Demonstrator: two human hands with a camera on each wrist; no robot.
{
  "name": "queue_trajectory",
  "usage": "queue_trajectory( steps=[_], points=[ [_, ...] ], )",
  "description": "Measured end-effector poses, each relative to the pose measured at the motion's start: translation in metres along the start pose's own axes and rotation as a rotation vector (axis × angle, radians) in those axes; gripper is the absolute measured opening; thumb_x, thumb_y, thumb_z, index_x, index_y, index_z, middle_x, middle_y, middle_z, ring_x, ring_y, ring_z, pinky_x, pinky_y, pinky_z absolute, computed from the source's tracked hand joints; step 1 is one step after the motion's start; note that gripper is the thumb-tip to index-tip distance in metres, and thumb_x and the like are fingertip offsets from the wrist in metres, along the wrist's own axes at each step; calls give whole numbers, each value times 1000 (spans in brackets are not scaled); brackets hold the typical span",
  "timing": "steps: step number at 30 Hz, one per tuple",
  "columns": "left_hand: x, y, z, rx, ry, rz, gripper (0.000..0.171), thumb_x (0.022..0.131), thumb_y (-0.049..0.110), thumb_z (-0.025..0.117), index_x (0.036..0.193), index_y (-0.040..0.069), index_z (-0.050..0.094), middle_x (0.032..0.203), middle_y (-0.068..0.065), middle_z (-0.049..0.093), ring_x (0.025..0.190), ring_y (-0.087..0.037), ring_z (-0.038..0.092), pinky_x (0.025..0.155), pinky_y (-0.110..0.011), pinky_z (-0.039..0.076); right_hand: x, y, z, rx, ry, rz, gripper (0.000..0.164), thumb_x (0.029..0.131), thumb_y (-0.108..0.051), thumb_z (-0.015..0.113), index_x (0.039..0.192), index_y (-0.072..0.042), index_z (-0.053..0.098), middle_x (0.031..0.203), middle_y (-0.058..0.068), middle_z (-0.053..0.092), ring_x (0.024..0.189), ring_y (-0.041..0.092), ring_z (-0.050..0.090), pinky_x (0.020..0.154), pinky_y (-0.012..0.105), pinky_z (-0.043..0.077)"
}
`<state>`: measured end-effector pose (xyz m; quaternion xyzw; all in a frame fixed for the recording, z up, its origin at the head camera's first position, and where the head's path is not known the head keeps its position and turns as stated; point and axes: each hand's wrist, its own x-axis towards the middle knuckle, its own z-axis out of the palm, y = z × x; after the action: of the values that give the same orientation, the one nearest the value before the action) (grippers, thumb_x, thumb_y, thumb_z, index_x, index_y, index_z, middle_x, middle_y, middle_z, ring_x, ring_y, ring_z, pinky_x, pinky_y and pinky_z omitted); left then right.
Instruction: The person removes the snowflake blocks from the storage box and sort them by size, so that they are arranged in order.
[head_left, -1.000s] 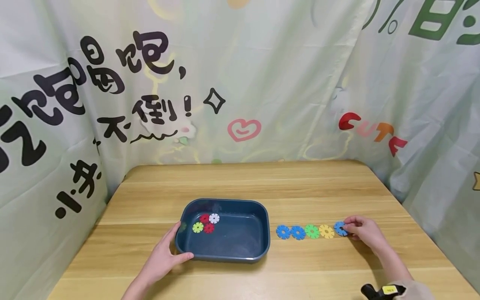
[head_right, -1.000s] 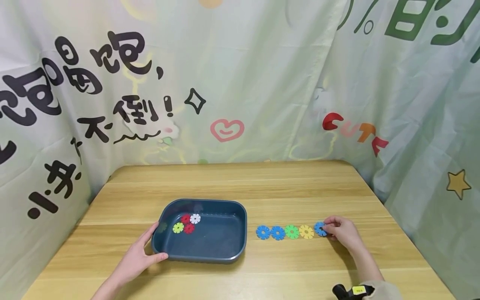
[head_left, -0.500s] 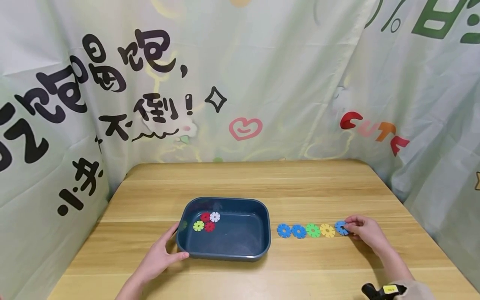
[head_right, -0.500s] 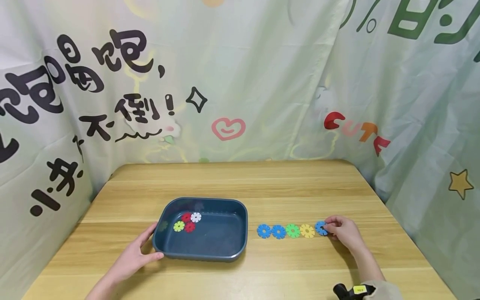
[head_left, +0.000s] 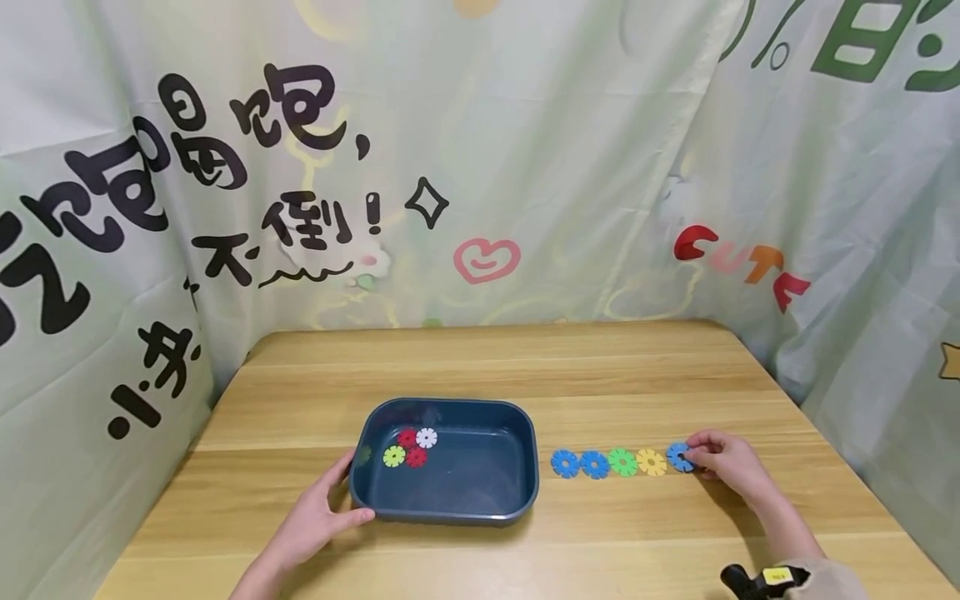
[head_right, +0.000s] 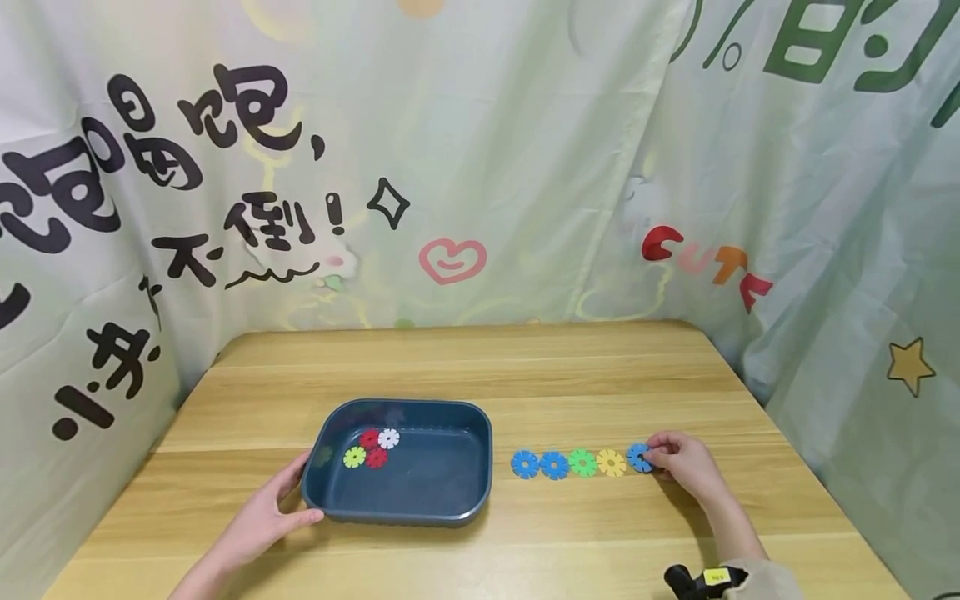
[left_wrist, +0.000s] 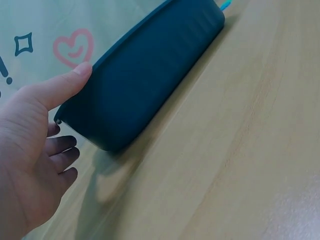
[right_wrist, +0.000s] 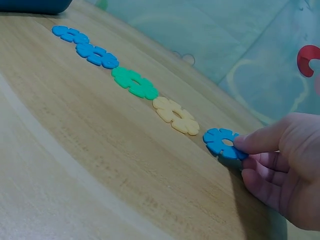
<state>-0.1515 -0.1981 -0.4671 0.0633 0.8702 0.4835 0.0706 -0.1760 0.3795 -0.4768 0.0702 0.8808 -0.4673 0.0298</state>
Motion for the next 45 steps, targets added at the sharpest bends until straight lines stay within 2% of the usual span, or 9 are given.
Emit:
queue_trajectory(
  steps=[4, 9, 26, 37, 45],
  points=[
    [0, -1, 1, -36, -2, 6, 88, 75, 28, 77, 145, 6, 29, 144, -21, 34, 131, -39, 31, 102, -61, 23, 1, -2, -1, -50, -1, -2, 24, 87, -6, 60, 100, 13, 55, 79, 4, 59, 67, 10, 54, 57, 26, 50],
    [0, -2, 1, -35, 0, 2, 86, 76, 27, 77, 145, 6, 28, 144, -21, 34, 131, -40, 32, 101, -61, 26, 3, -5, -1, -85, -2, -4, 23, 86, -6, 61, 98, 13, 56, 77, 4, 59, 66, 11, 53, 55, 25, 49],
    [-3, 0, 1, -54, 6, 1, 86, 77, 27, 76, 145, 5, 28, 144, -22, 34, 131, -39, 30, 103, -60, 23, 1, -13, 3, -167, 14, -22, 15, 85, -4, 62, 91, 10, 59, 73, 4, 56, 61, 13, 51, 53, 24, 47],
    [-2, 0, 2, -33, 7, -25, 87, 77, 30, 76, 145, 7, 27, 145, -22, 32, 132, -41, 28, 102, -61, 24, 1, -12, 0, -129, 1, 3, 21, 87, -8, 61, 95, 11, 58, 77, 5, 58, 67, 15, 53, 56, 25, 49],
    [-2, 0, 2, -2, 8, -31, 87, 77, 32, 76, 145, 7, 28, 145, -22, 32, 131, -42, 29, 101, -62, 25, 2, -24, -2, -70, -30, -1, 30, 89, -12, 60, 102, 14, 54, 81, 7, 60, 69, 15, 56, 60, 26, 51]
  ],
)
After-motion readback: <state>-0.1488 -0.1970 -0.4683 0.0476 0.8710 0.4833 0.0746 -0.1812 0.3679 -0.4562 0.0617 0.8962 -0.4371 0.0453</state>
